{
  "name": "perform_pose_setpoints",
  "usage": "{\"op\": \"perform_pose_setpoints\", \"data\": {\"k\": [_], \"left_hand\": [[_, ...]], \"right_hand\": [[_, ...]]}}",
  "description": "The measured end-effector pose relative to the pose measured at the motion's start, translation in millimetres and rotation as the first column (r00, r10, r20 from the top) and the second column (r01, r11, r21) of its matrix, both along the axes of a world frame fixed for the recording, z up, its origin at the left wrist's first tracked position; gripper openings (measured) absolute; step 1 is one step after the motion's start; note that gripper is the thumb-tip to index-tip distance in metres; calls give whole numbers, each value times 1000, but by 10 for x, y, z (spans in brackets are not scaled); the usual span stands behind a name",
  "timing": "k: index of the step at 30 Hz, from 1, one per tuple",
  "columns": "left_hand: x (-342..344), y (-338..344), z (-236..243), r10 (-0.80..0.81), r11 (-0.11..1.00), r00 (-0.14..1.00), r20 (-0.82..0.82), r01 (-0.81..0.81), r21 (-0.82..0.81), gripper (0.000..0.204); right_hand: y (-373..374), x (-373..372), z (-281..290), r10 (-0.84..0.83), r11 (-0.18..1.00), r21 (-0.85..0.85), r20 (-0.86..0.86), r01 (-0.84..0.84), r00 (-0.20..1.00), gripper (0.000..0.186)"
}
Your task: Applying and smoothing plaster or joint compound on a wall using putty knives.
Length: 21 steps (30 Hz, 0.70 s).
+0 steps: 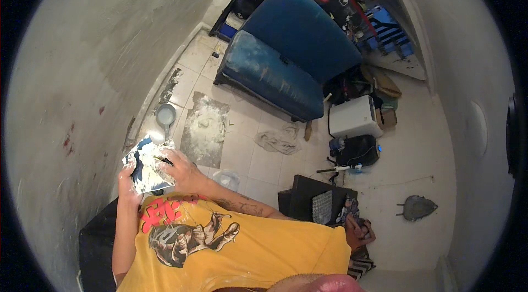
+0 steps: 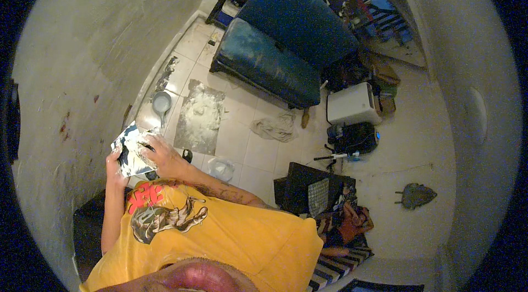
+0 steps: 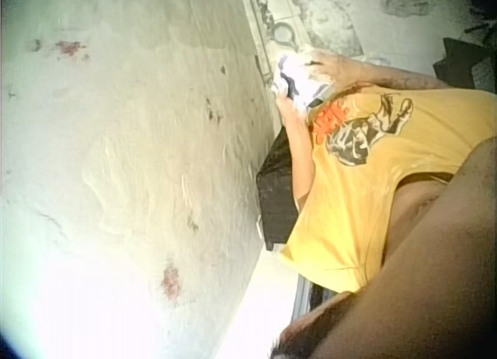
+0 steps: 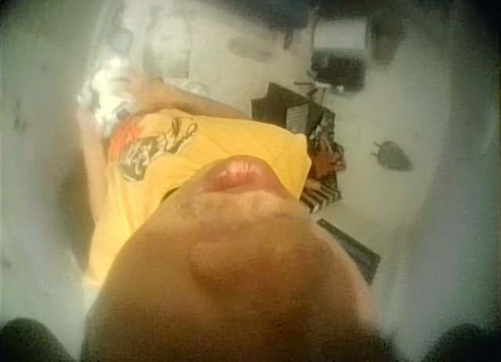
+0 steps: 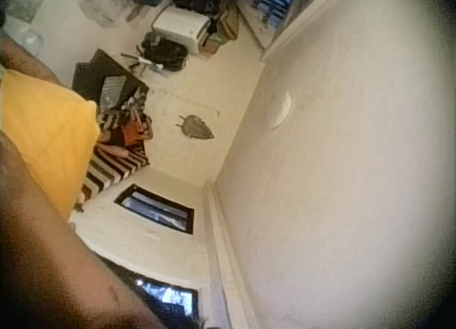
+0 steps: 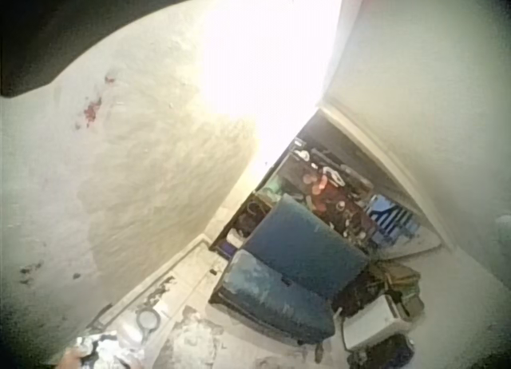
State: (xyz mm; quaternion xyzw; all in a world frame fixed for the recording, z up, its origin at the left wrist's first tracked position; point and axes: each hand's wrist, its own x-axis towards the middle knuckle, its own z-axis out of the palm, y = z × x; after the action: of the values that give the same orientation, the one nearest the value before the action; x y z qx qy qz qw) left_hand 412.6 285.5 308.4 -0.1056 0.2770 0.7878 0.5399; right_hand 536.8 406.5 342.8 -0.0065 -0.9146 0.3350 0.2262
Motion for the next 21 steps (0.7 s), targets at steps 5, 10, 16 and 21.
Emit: {"op": "perform_pose_setpoints", "data": {"k": [5, 10, 16, 21], "left_hand": [[17, -3, -13, -8, 1000, 1000, -26, 8, -19, 35], [24, 3, 40, -22, 1000, 1000, 1, 22, 9, 35], [10, -7, -37, -32, 999, 999, -3, 32, -37, 35], [37, 6, 26, 13, 999, 1000, 14, -12, -34, 37]], "right_hand": [[6, 13, 9, -3, 1000, 9, -13, 3, 1000, 40], [-7, 26, -31, -17, 999, 33, -8, 17, 1000, 41], [-4, 20, -40, -13, 1000, 17, 22, 13, 1000, 42], [38, 7, 7, -2, 997, 74, -11, 3, 1000, 40]]}}
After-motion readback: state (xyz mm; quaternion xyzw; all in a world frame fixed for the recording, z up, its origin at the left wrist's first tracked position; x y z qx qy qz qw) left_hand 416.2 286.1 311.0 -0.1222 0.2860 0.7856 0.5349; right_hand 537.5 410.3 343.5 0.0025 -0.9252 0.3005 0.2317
